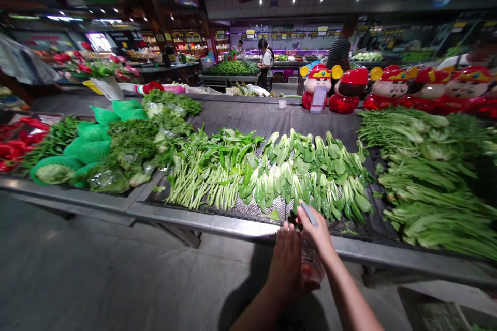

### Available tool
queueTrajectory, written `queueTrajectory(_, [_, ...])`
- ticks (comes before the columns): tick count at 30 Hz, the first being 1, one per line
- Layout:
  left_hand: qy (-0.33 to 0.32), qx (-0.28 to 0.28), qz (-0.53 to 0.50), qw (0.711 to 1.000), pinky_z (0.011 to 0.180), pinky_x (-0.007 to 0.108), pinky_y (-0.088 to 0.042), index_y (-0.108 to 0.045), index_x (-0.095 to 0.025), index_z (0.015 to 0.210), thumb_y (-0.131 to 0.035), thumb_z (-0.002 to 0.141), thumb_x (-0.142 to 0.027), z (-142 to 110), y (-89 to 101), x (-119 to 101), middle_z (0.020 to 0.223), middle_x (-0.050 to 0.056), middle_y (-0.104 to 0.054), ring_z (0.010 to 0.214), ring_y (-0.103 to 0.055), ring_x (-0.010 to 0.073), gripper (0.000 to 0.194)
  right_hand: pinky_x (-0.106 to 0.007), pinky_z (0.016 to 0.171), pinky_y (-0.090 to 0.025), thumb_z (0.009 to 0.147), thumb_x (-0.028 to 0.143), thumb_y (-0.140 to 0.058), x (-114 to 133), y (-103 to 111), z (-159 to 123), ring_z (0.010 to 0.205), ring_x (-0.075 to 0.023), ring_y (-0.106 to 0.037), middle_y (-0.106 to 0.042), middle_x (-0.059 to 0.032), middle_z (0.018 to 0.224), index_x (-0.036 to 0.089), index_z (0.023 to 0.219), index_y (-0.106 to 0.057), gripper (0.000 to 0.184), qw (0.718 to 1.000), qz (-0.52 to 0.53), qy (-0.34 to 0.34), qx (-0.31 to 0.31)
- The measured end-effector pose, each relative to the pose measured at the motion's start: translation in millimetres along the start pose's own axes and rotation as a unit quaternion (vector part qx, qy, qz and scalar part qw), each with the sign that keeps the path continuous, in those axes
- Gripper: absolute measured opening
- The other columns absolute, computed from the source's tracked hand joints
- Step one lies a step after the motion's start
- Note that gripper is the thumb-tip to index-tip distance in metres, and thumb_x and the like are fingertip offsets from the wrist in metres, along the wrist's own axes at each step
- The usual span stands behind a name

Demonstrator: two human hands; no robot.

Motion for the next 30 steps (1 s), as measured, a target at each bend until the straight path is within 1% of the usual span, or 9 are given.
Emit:
queueTrajectory(3, [0.016,0.006,0.015,1.0,0.104,0.058,-0.02,-0.003,-0.006,0.139,-0.059,0.067,-0.057,-8,-2.1,8,0.145,0.023,-0.014,0.133,-0.004,0.0394,0.105,-0.03,0.063,-0.047,0.083,0.049,-0.04,-1,-18,-2,0.067,-0.0193,-0.061,-0.066,-0.0036,0.072,0.02,0.099,-0.063,0.04,0.998,0.043,-0.008,0.041])
queueTrajectory(7, [0.025,-0.001,0.033,0.999,0.103,0.059,-0.021,0.002,-0.006,0.139,-0.059,0.069,-0.049,-15,5.1,12,0.143,0.024,-0.017,0.133,-0.008,0.0396,0.102,-0.032,0.071,-0.048,0.083,0.047,-0.043,12,-24,-6,0.076,-0.0203,-0.061,-0.067,-0.0076,0.083,0.018,0.09,-0.063,0.036,0.994,0.097,0.015,0.045])
queueTrajectory(10, [0.021,-0.006,0.032,0.999,0.103,0.06,-0.021,0.004,-0.007,0.138,-0.058,0.071,-0.049,-15,11.5,9,0.143,0.025,-0.018,0.133,-0.009,0.0396,0.1,-0.031,0.069,-0.047,0.084,0.047,-0.042,25,-23,-9,0.073,-0.02,-0.061,-0.067,-0.007,0.079,0.019,0.087,-0.063,0.035,0.991,0.114,0.033,0.063])
queueTrajectory(12, [0.011,-0.012,0.022,1.0,0.102,0.06,-0.022,0.004,-0.007,0.138,-0.057,0.071,-0.055,-13,13.1,4,0.142,0.025,-0.019,0.133,-0.01,0.0399,0.102,-0.03,0.066,-0.047,0.085,0.047,-0.04,26,-21,-7,0.069,-0.0198,-0.06,-0.065,-0.0058,0.073,0.019,0.083,-0.063,0.036,0.991,0.106,0.037,0.072])
queueTrajectory(17, [0.0,-0.024,0.002,1.0,0.102,0.059,-0.026,0.003,-0.006,0.137,-0.055,0.07,-0.065,-4,12.3,-1,0.14,0.026,-0.024,0.132,-0.013,0.0398,0.107,-0.03,0.058,-0.046,0.081,0.053,-0.042,4,-27,5,0.058,-0.0189,-0.059,-0.062,-0.002,0.061,0.019,0.085,-0.064,0.04,0.993,0.066,0.011,0.095])
queueTrajectory(21, [0.01,-0.014,-0.006,1.0,0.101,0.058,-0.028,-0.006,-0.007,0.137,-0.062,0.064,-0.059,3,21.0,10,0.139,0.024,-0.028,0.132,-0.016,0.0387,0.106,-0.031,0.065,-0.048,0.078,0.054,-0.045,3,-29,14,0.069,-0.0206,-0.062,-0.067,-0.004,0.072,0.018,0.094,-0.064,0.044,0.996,0.078,0.007,0.053])
queueTrajectory(24, [0.004,-0.017,0.005,1.0,0.103,0.057,-0.028,-0.012,-0.008,0.137,-0.066,0.06,-0.054,11,39.2,24,0.138,0.021,-0.031,0.132,-0.017,0.0377,0.104,-0.034,0.072,-0.048,0.078,0.054,-0.046,20,-29,18,0.08,-0.0223,-0.062,-0.068,-0.0067,0.084,0.017,0.099,-0.062,0.046,0.994,0.11,0.017,0.014])
queueTrajectory(27, [0.017,-0.012,0.013,1.0,0.105,0.053,-0.026,-0.019,-0.006,0.136,-0.069,0.056,-0.053,23,58.8,40,0.139,0.021,-0.031,0.132,-0.017,0.038,0.105,-0.034,0.072,-0.048,0.078,0.055,-0.046,43,-26,25,0.083,-0.0224,-0.061,-0.067,-0.008,0.091,0.016,0.098,-0.062,0.047,0.991,0.133,0.024,-0.014])
queueTrajectory(30, [0.005,-0.021,0.018,1.0,0.107,0.052,-0.025,-0.024,-0.007,0.136,-0.065,0.063,-0.051,36,77.4,44,0.142,0.02,-0.027,0.132,-0.018,0.0366,0.094,-0.034,0.071,-0.049,0.078,0.055,-0.046,64,-18,33,0.083,-0.0225,-0.061,-0.067,-0.0083,0.093,0.017,0.095,-0.063,0.045,0.99,0.129,0.034,-0.049])
Point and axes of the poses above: each hand's wrist, its own z-axis towards the middle knuckle, its own y-axis out of the back of the hand, x = y × z, the point moved 9 cm from there along z, towards the middle knuckle
